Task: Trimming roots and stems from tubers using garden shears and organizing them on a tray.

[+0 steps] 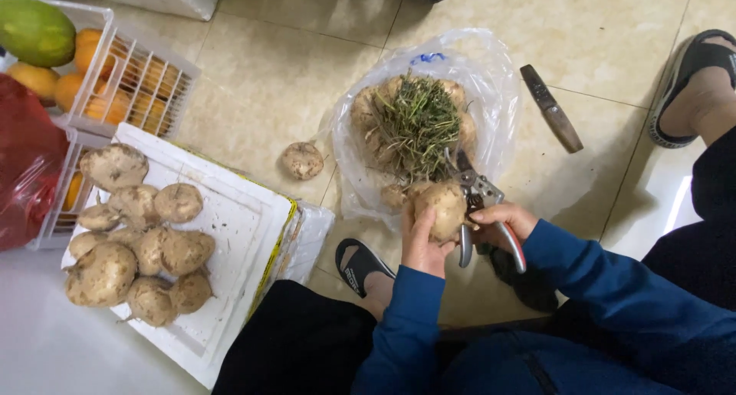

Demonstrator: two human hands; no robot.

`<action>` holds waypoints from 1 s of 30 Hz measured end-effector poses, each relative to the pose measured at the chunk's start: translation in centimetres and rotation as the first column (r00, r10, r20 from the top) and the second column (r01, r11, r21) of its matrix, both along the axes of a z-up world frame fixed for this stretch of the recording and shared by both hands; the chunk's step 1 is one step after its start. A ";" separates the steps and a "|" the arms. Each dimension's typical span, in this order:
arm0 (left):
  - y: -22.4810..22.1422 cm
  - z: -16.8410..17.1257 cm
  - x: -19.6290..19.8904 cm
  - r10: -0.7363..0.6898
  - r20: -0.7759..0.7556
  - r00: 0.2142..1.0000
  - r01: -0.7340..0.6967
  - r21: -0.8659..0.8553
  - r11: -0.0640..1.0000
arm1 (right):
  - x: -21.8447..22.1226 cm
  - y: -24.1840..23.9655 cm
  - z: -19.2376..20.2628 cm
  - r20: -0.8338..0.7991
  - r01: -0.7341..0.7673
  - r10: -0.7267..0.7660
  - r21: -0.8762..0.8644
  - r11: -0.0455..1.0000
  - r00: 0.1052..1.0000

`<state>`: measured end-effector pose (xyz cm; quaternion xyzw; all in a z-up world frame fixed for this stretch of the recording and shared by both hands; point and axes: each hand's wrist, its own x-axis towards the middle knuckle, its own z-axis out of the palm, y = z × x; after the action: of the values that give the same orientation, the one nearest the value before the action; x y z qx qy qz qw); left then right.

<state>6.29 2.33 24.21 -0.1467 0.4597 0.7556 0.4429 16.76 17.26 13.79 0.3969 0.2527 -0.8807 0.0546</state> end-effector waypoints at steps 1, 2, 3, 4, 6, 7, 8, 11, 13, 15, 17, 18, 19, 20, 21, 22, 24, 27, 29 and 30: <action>0.0 -1.0 -0.6 -0.009 -0.016 1.000 0.010 0.052 0.999 | -0.1 0.5 -0.6 -0.012 0.007 -0.007 0.036 0.999 1.000; -0.3 -2.0 -0.8 -0.002 -0.019 1.000 0.003 0.058 0.998 | 0.3 1.3 -0.6 -0.015 0.000 0.001 0.042 0.999 1.000; -0.7 -3.0 -1.0 -0.009 -0.033 0.999 0.011 0.054 0.998 | 0.8 2.0 -0.6 0.009 -0.007 0.006 0.108 0.994 1.000; -1.0 -4.0 -1.3 -0.017 -0.046 0.999 0.019 0.050 0.999 | 1.2 2.8 -0.6 0.032 -0.015 0.009 0.173 0.985 0.999; -1.6 -6.9 -2.5 -0.086 -0.117 0.989 0.082 -0.039 0.996 | 0.8 4.0 2.5 0.024 -0.201 0.212 0.447 0.872 0.977; -1.9 -8.3 -3.1 -0.167 -0.181 0.969 0.144 -0.137 0.980 | 0.5 4.7 4.1 0.070 -0.336 0.396 0.676 0.656 0.916; -2.2 -8.8 -3.9 -0.165 -0.182 0.969 0.142 -0.134 0.981 | 0.6 5.0 4.0 0.071 -0.336 0.397 0.678 0.654 0.915; -2.4 -8.2 -5.3 -0.498 -0.304 0.812 0.337 -0.451 0.826 | 1.0 5.3 3.7 0.274 -0.547 0.549 0.720 0.427 0.790; -2.1 -5.0 -5.4 -0.691 -0.233 0.684 0.474 -0.578 0.664 | 1.0 4.6 3.5 0.449 -0.631 0.579 0.760 0.153 0.681; -2.3 -5.0 -5.5 -0.726 -0.232 0.648 0.489 -0.605 0.629 | 0.6 4.0 3.3 0.465 -0.636 0.587 0.763 0.113 0.663; -2.6 -4.4 -5.6 -0.758 -0.229 0.610 0.499 -0.633 0.592 | 0.1 3.6 2.9 0.480 -0.638 0.595 0.766 0.073 0.645; -2.8 -3.9 -5.5 -0.780 -0.227 0.583 0.515 -0.639 0.571 | -0.1 3.5 2.6 0.483 -0.633 0.590 0.771 0.063 0.647; -2.8 -3.3 -5.4 -0.801 -0.226 0.554 0.532 -0.644 0.550 | -0.2 3.5 2.3 0.488 -0.630 0.584 0.775 0.052 0.649; -2.7 -3.0 -5.5 -0.802 -0.224 0.553 0.533 -0.644 0.548 | -0.6 3.4 2.8 0.488 -0.631 0.584 0.774 0.054 0.649; -2.6 -2.8 -5.5 -0.822 -0.225 0.523 0.538 -0.660 0.524 | -0.9 3.4 3.4 0.494 -0.636 0.574 0.769 0.062 0.653; -2.5 -2.5 -5.6 -0.840 -0.226 0.493 0.542 -0.676 0.499 | -1.2 3.3 4.0 0.500 -0.642 0.565 0.764 0.069 0.656; -2.2 -0.9 -5.8 -0.848 -0.209 0.488 0.565 -0.665 0.489 | -1.6 3.2 4.3 0.504 -0.652 0.564 0.753 0.083 0.654; -2.4 -0.3 -6.0 -0.859 -0.190 0.476 0.581 -0.665 0.469 | -2.5 3.1 4.8 0.522 -0.681 0.560 0.724 0.108 0.644; -2.8 -0.5 -6.4 -0.862 -0.187 0.471 0.572 -0.679 0.460 | -3.1 2.9 5.0 0.533 -0.698 0.559 0.706 0.119 0.635; -3.0 -0.7 -6.7 -0.875 -0.194 0.445 0.569 -0.693 0.443 | -3.3 2.8 4.9 0.493 -0.672 0.564 0.724 0.157 0.662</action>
<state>-0.46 -0.65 23.55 0.1741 0.7667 0.3211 0.5280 13.42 20.08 18.72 0.2729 0.7957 -0.4970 0.2130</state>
